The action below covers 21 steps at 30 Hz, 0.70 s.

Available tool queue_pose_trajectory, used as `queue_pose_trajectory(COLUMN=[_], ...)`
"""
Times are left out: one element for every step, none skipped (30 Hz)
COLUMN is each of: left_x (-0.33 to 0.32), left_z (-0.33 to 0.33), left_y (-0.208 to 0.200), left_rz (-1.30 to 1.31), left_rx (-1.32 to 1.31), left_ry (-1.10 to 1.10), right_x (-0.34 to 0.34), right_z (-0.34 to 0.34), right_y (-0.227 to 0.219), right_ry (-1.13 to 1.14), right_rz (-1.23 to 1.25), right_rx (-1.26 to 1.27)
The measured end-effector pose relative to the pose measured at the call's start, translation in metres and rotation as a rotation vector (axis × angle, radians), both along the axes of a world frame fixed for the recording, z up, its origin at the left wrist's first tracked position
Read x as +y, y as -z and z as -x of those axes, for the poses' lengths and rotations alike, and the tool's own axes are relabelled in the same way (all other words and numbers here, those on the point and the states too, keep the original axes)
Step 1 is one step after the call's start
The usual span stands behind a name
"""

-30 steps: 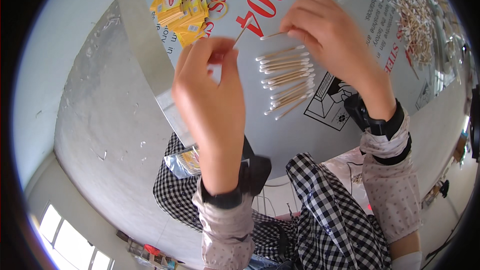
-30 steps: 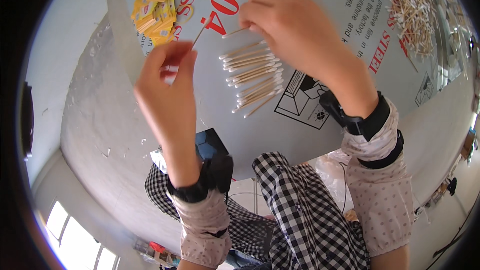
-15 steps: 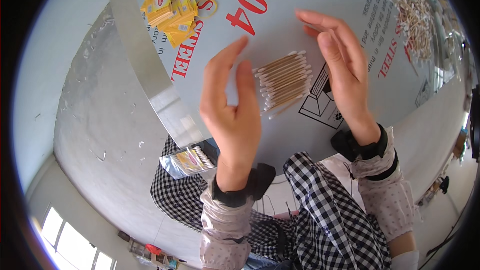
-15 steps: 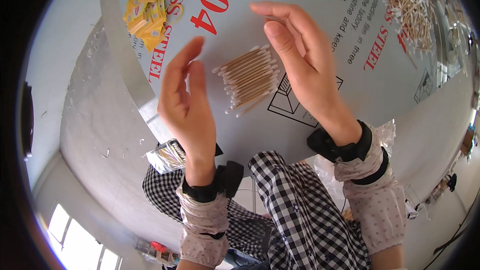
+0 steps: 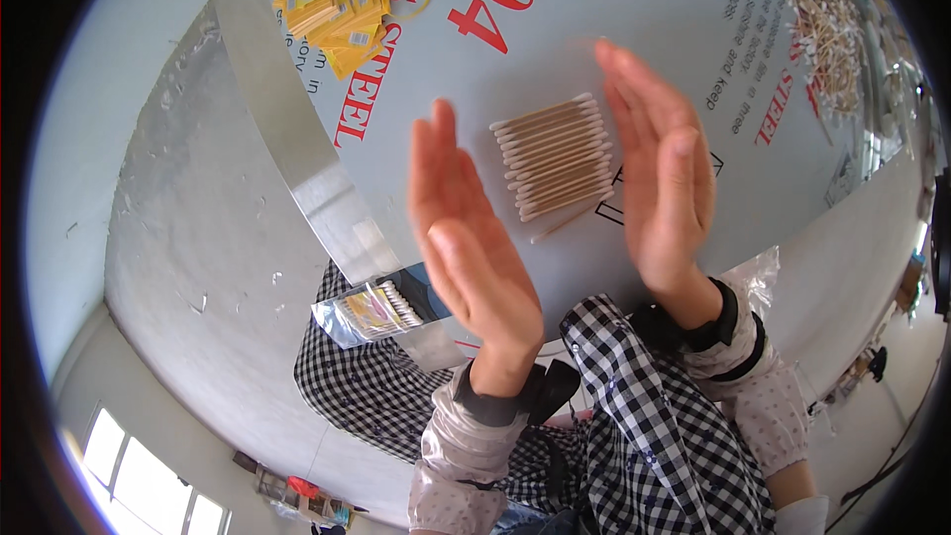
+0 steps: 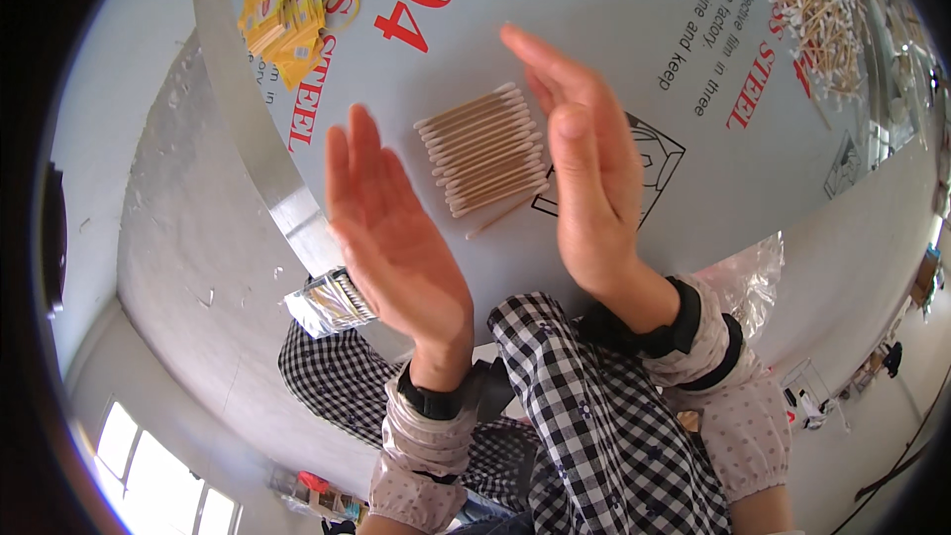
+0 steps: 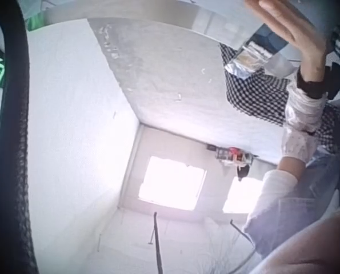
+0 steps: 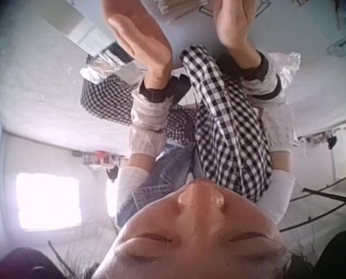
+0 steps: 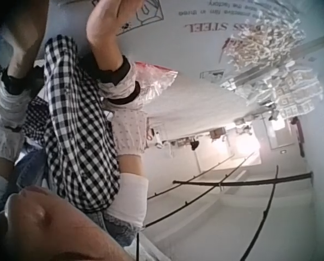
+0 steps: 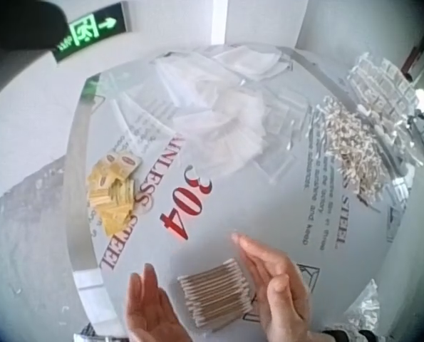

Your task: Manually organizing and packaging cotton swabs into small retail containers.

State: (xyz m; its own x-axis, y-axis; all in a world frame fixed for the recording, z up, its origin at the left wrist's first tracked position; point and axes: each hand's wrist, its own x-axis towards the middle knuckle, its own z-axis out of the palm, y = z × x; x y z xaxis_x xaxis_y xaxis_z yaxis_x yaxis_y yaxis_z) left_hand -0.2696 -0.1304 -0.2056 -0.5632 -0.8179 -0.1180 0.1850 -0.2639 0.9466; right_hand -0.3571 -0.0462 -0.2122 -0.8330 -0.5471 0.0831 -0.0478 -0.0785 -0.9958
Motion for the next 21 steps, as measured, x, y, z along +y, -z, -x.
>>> queue_pose_trajectory(left_x=[0.0,-0.001,0.003,0.008,0.015,0.018,0.019,0.02,0.02,0.02,0.02,0.019,0.014,0.007,0.003,0.004,0.012,0.016,0.019,0.023,0.026], left_z=[-0.007,-0.015,-0.025,-0.036,-0.04,-0.047,-0.053,-0.058,-0.059,-0.06,-0.059,-0.06,-0.057,-0.051,-0.044,-0.036,-0.03,-0.024,-0.019,-0.013,-0.007], left_y=[0.001,-0.005,-0.003,-0.002,-0.004,-0.005,-0.006,-0.006,-0.005,-0.005,-0.004,-0.002,0.0,0.002,0.003,-0.003,-0.003,-0.005,-0.008,-0.006,-0.002], left_rz=[-0.002,0.003,0.001,-0.024,-0.035,-0.034,-0.033,-0.04,-0.038,-0.007,0.019,0.057,0.056,0.406,0.757,0.896,0.973,1.059,1.143,1.14,1.183], left_rx=[-0.005,-0.011,-0.024,-0.042,-0.057,-0.082,-0.107,-0.11,-0.112,-0.14,-0.167,-0.152,-0.152,-0.275,-0.392,-0.52,-0.647,-0.749,-0.851,-0.845,-0.86], left_ry=[0.0,-0.016,-0.031,-0.047,-0.065,-0.077,-0.088,-0.092,-0.093,-0.077,-0.06,-0.034,-0.033,0.135,0.305,0.415,0.457,0.529,0.6,0.604,0.605], right_x=[0.0,-0.001,0.011,0.032,0.048,0.05,0.051,0.052,0.05,0.047,0.044,0.038,0.038,0.04,0.042,0.041,0.044,0.049,0.052,0.052,0.054], right_z=[-0.002,-0.004,-0.006,-0.005,-0.004,-0.01,-0.015,-0.018,-0.02,-0.022,-0.022,-0.019,-0.016,-0.012,-0.009,-0.009,-0.008,-0.004,-0.001,0.003,0.006], right_y=[-0.004,-0.014,-0.013,-0.012,-0.015,-0.018,-0.022,-0.025,-0.023,-0.019,-0.015,-0.019,-0.019,-0.018,-0.019,-0.024,-0.023,-0.02,-0.018,-0.021,-0.022], right_ry=[0.104,0.206,0.204,0.014,-0.174,-0.179,-0.327,-0.474,-0.476,-0.4,-0.324,-0.273,-0.273,-0.283,-0.292,-0.216,-0.215,-0.123,-0.031,0.019,0.024], right_rz=[0.035,0.076,0.072,0.061,0.048,0.056,-0.049,-0.162,-0.16,-0.12,-0.085,-0.084,-0.085,-0.074,-0.063,-0.085,-0.083,-0.04,0.002,-0.01,-0.015], right_rx=[-0.034,-0.06,-0.063,-0.176,-0.283,-0.289,-0.312,-0.327,-0.328,-0.342,-0.355,-0.389,-0.389,-0.362,-0.336,-0.315,-0.313,-0.29,-0.266,-0.229,-0.227])
